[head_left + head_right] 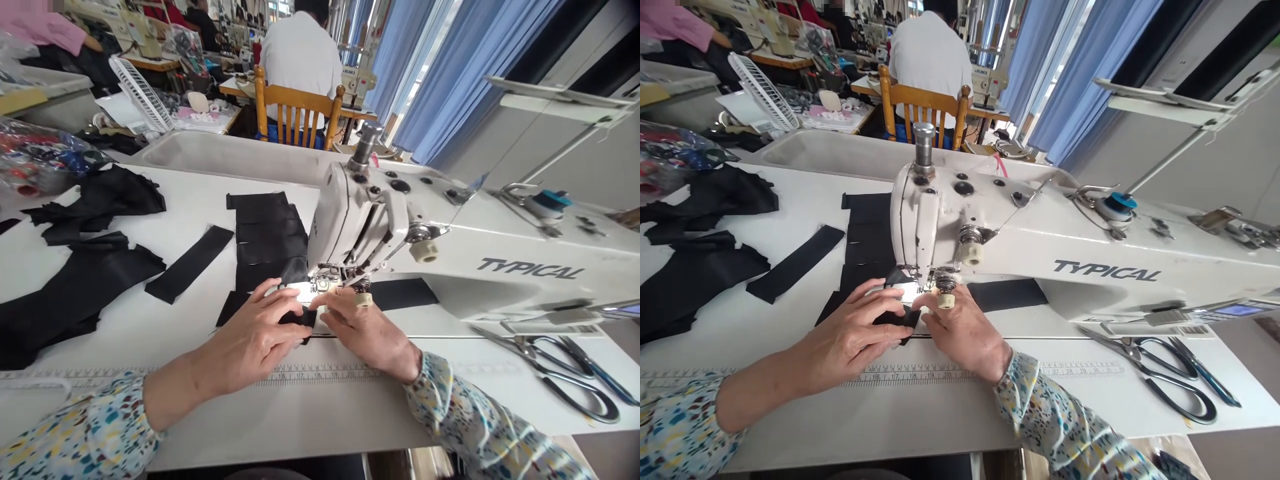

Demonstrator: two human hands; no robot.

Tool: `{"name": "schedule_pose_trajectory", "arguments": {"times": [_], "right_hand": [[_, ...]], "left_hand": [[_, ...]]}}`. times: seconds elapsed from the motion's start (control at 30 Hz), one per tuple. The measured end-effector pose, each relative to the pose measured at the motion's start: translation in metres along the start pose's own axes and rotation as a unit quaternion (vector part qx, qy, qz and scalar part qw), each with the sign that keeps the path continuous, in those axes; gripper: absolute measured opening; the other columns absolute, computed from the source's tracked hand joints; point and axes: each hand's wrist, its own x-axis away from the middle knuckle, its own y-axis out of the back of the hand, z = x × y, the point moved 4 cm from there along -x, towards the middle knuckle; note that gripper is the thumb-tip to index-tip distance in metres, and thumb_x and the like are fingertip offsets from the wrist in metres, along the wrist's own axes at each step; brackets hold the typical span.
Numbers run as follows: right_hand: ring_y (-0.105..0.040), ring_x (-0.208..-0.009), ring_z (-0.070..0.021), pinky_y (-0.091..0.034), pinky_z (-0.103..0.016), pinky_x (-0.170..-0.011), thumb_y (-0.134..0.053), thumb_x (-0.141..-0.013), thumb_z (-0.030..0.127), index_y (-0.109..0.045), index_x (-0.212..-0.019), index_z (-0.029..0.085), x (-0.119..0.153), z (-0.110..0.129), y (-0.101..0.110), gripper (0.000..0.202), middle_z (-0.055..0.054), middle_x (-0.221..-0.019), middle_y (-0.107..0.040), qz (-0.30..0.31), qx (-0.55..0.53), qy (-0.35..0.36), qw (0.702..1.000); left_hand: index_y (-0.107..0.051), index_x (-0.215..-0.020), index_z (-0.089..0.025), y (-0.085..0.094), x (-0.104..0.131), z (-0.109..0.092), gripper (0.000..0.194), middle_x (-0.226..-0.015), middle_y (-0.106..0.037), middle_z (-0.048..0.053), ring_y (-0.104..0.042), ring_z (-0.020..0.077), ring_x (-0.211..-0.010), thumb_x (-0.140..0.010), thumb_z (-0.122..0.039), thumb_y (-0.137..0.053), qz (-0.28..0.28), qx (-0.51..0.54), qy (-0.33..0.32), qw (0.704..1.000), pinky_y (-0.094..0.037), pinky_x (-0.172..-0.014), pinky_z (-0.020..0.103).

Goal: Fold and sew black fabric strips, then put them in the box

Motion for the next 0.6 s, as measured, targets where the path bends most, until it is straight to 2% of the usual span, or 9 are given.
{"name": "schedule_pose_trajectory", "arguments": {"times": [0.1, 0.2, 0.37, 0.5, 0.6], "right_hand": [[-0.060, -0.096, -0.0207, -0.047, -0.039, -0.091, -0.050, -0.096, 0.013, -0.065, -0.115, 0.024, -0.005, 0.001, -0.003, 0.027, -0.003, -0.100, -0.068, 0.004, 0.026, 0.026, 0.999], [-0.060, -0.091, -0.0187, -0.045, -0.036, -0.088, -0.051, -0.095, 0.012, -0.065, -0.112, 0.023, -0.009, 0.000, -0.005, 0.025, -0.002, -0.096, -0.068, 0.004, 0.032, 0.034, 0.999], [-0.057, -0.082, -0.0161, -0.045, -0.032, -0.080, -0.046, -0.098, 0.012, -0.061, -0.094, 0.021, -0.011, 0.006, -0.005, 0.019, -0.001, -0.087, -0.064, 0.013, 0.020, 0.022, 0.999], [-0.052, -0.081, -0.0171, -0.044, -0.034, -0.080, -0.047, -0.097, 0.013, -0.057, -0.085, 0.021, -0.007, 0.013, 0.000, 0.018, -0.002, -0.085, -0.060, -0.003, 0.024, 0.002, 1.000], [-0.051, -0.087, -0.0185, -0.044, -0.036, -0.084, -0.048, -0.096, 0.012, -0.058, -0.092, 0.021, -0.003, 0.013, 0.000, 0.015, -0.002, -0.090, -0.061, -0.007, 0.005, 0.001, 1.000]], "left_hand": [[-0.077, -0.107, -0.026, 0.001, 0.000, 0.000, 0.032, -0.110, -0.062, 0.007, -0.058, 0.0220, -0.117, -0.103, -0.013, -0.048, -0.001, 0.005, -0.006, 1.000, -0.030, -0.120, 0.055], [-0.076, -0.108, -0.026, 0.000, 0.001, 0.001, 0.032, -0.112, -0.063, 0.007, -0.058, 0.0227, -0.120, -0.102, -0.012, -0.048, -0.004, 0.000, -0.015, 1.000, -0.029, -0.121, 0.056], [-0.075, -0.109, -0.024, 0.001, 0.003, 0.002, 0.029, -0.112, -0.067, 0.007, -0.060, 0.0229, -0.121, -0.102, -0.013, -0.050, -0.012, -0.010, -0.029, 0.999, -0.028, -0.123, 0.055], [-0.072, -0.110, -0.021, 0.004, 0.002, 0.002, 0.021, -0.113, -0.070, 0.007, -0.063, 0.0215, -0.115, -0.101, -0.017, -0.055, -0.055, 0.031, 0.008, 0.998, -0.035, -0.120, 0.051], [-0.070, -0.112, -0.019, 0.003, 0.002, 0.001, 0.018, -0.110, -0.071, 0.007, -0.066, 0.0204, -0.107, -0.099, -0.018, -0.059, -0.066, 0.048, 0.030, 0.996, -0.038, -0.118, 0.049]]}}
